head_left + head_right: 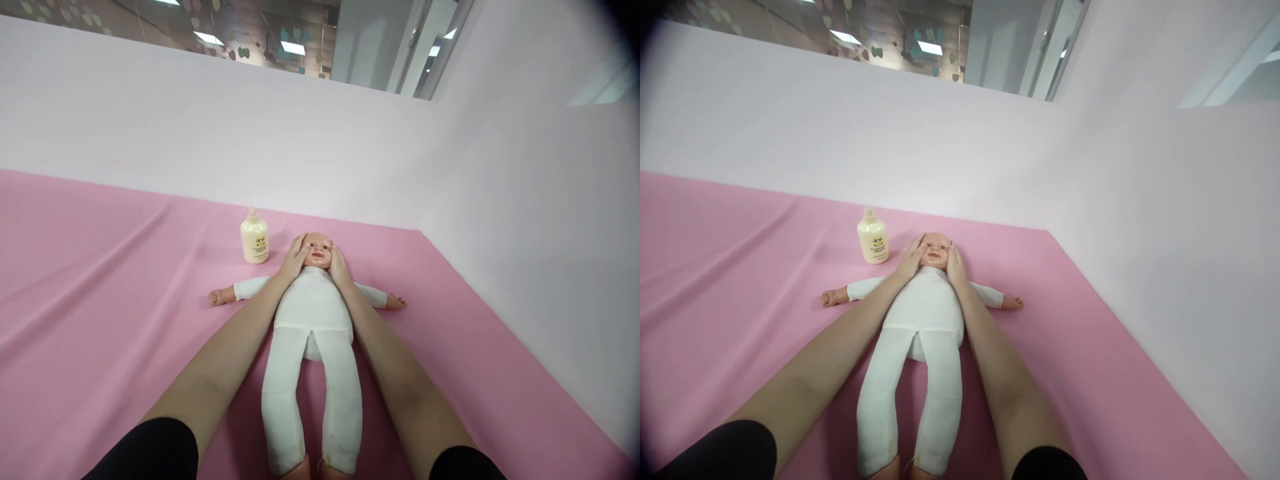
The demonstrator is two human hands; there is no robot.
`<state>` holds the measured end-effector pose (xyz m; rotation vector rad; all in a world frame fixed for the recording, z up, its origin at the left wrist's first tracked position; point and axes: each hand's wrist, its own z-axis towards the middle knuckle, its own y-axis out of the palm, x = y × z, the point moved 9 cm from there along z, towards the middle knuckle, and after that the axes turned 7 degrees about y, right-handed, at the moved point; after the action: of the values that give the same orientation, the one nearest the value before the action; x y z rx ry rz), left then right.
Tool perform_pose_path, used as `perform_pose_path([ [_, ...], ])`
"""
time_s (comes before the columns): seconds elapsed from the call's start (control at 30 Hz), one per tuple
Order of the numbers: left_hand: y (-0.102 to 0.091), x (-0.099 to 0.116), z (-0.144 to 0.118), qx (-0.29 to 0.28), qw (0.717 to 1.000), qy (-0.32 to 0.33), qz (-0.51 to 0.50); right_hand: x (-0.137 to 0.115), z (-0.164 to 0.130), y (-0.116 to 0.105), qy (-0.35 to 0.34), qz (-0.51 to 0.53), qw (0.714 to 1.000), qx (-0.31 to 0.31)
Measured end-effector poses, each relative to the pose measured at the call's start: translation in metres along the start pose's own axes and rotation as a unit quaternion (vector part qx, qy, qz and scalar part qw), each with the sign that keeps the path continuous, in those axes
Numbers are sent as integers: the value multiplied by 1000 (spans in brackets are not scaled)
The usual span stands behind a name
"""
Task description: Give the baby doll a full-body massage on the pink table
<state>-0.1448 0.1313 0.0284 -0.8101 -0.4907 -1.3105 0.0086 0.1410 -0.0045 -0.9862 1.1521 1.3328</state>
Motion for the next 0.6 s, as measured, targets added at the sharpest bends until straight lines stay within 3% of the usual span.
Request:
perform_pose_path([
  [0.13, -1, -4, 1, 3, 1000, -12, -14, 9, 1, -3, 45, 18, 999, 17],
  [0.37, -6, -13, 2, 42, 998, -21, -53, -1, -2, 1, 12, -35, 999, 2],
  [0.6, 0, 0, 0, -12, 1000, 18, 5, -12, -13, 6, 17, -76, 997, -12],
])
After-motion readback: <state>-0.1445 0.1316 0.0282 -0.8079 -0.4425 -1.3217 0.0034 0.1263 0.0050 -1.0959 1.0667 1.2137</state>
